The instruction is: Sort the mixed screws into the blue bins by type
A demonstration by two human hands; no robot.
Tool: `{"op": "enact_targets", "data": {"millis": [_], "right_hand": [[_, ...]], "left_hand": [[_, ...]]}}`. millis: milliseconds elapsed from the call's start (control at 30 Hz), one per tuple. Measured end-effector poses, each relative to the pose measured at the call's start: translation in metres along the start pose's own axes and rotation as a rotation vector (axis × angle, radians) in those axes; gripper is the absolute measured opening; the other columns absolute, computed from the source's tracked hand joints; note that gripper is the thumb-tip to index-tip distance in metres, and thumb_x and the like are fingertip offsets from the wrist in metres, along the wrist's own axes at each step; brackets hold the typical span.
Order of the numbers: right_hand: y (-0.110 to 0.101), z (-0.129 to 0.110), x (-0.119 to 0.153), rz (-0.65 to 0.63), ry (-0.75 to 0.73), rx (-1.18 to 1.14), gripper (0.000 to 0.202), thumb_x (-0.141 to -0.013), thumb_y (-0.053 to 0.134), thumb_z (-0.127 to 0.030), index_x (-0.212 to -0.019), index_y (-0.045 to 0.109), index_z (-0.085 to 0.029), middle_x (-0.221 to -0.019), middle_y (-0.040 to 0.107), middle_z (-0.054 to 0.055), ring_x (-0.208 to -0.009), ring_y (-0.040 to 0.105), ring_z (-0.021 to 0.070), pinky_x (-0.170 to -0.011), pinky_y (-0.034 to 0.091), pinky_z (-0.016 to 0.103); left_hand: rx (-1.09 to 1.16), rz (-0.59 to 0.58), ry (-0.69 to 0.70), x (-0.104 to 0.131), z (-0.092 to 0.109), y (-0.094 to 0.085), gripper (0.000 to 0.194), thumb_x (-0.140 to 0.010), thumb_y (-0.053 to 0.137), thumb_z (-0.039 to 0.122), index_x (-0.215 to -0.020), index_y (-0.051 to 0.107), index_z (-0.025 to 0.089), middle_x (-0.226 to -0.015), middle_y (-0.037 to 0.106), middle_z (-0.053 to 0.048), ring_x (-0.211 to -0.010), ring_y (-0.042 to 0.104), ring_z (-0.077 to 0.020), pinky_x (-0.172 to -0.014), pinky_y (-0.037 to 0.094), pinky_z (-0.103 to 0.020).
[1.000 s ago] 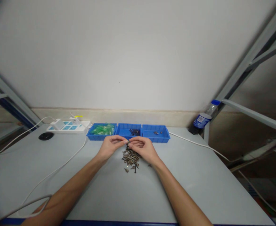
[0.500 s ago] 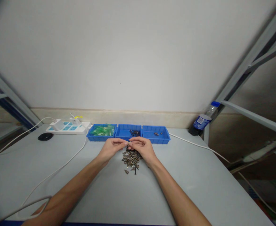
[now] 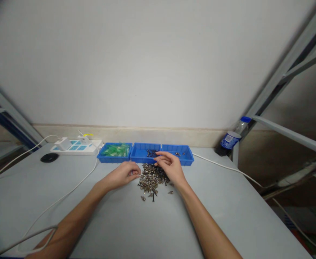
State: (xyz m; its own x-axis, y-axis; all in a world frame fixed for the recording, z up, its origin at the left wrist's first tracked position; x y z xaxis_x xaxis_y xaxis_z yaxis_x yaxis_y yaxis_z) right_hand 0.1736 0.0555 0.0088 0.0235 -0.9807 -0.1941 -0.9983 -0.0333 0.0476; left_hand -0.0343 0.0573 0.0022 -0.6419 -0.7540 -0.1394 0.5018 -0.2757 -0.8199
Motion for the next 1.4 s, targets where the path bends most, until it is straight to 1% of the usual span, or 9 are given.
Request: {"op": "enact_targets", "data": {"millis": [267,400,600,733,900,1067,1133,1200,1400], "right_hand": [[0.004,0.004,0.001,0.009,0.018,0.017,0.033,-0.073,0.074,-0.034,-0.101,0.073,-0.017,-0.083,0.079,0.008,-0.068,0.074,0.0189,-0.073,0.059,0.034],[0.006,0.007,0.001,-0.014,0.022,0.046,0.032,-0.075,0.072,-0.033,-0.102,0.072,-0.016,-0.084,0.078,0.008,-0.067,0.072,0.0176,-0.072,0.058,0.033],[0.015,0.013,0.007,-0.128,0.024,0.156,0.027,-0.075,0.074,-0.032,-0.096,0.075,-0.015,-0.081,0.075,0.007,-0.069,0.069,0.017,-0.07,0.055,0.031],[0.027,0.015,0.013,-0.248,-0.012,0.199,0.03,-0.08,0.074,-0.034,-0.104,0.074,-0.016,-0.084,0.075,0.007,-0.073,0.069,0.0167,-0.069,0.053,0.029],[0.035,0.02,0.017,-0.322,0.049,0.101,0.032,-0.08,0.077,-0.037,-0.103,0.073,-0.016,-0.087,0.076,0.007,-0.076,0.071,0.0172,-0.071,0.054,0.029],[0.036,0.021,0.017,-0.309,0.119,0.003,0.031,-0.074,0.082,-0.038,-0.093,0.072,-0.016,-0.08,0.076,0.005,-0.071,0.073,0.0162,-0.069,0.056,0.027],[0.034,0.019,0.015,-0.277,0.136,-0.012,0.033,-0.07,0.085,-0.039,-0.09,0.073,-0.016,-0.076,0.076,0.005,-0.068,0.072,0.0162,-0.068,0.056,0.027],[0.028,0.016,0.011,-0.176,0.119,-0.007,0.035,-0.067,0.087,-0.041,-0.087,0.074,-0.015,-0.074,0.075,0.005,-0.066,0.072,0.017,-0.068,0.057,0.028],[-0.02,0.002,0.007,0.408,-0.045,0.031,0.043,-0.067,0.085,-0.046,-0.095,0.073,-0.015,-0.072,0.074,0.005,-0.065,0.07,0.0187,-0.067,0.058,0.032]], "left_hand": [[-0.039,-0.011,0.033,0.001,0.001,0.007,0.013,-0.087,0.059,0.011,-0.078,0.066,0.017,-0.077,0.065,-0.002,-0.073,0.058,-0.0164,-0.069,0.041,-0.025],[-0.055,0.024,0.044,0.002,0.0,0.004,0.012,-0.092,0.055,0.014,-0.082,0.062,0.017,-0.081,0.062,-0.003,-0.075,0.057,-0.0173,-0.07,0.042,-0.026],[-0.068,0.111,0.09,0.001,0.004,-0.007,0.01,-0.097,0.05,0.017,-0.092,0.059,0.018,-0.091,0.06,-0.005,-0.086,0.059,-0.0193,-0.079,0.047,-0.03],[-0.065,0.146,0.125,0.002,0.014,-0.009,0.01,-0.099,0.049,0.017,-0.095,0.058,0.018,-0.095,0.06,-0.005,-0.091,0.059,-0.0201,-0.083,0.048,-0.031],[-0.02,0.161,0.152,0.003,0.021,-0.008,0.009,-0.1,0.051,0.02,-0.096,0.06,0.018,-0.096,0.061,-0.004,-0.09,0.059,-0.0191,-0.082,0.048,-0.03],[-0.006,0.181,0.138,0.002,0.02,-0.005,0.008,-0.098,0.056,0.021,-0.096,0.063,0.018,-0.092,0.062,-0.003,-0.087,0.061,-0.0185,-0.08,0.048,-0.029],[-0.031,0.182,0.129,0.001,0.017,-0.004,0.008,-0.098,0.057,0.022,-0.098,0.064,0.018,-0.093,0.064,-0.004,-0.088,0.062,-0.0194,-0.082,0.05,-0.03],[-0.063,0.184,0.125,0.001,0.014,-0.002,0.011,-0.097,0.057,0.02,-0.104,0.065,0.018,-0.097,0.066,-0.006,-0.093,0.063,-0.0207,-0.085,0.051,-0.033],[-0.135,0.209,0.108,0.001,0.008,-0.004,0.013,-0.098,0.055,0.02,-0.103,0.066,0.017,-0.103,0.07,-0.009,-0.097,0.065,-0.0219,-0.09,0.053,-0.037]]}}
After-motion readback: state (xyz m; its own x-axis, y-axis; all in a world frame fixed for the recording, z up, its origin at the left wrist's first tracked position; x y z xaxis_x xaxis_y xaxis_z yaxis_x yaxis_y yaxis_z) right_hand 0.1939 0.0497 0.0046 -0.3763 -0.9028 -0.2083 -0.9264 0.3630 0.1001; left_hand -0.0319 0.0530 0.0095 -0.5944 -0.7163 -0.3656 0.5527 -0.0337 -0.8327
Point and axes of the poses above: each hand's wrist, its own x-axis away from the middle knuckle, its own y-axis out of the palm, z = x × y, the point moved 5 cm from there along -x, towards the middle knuckle
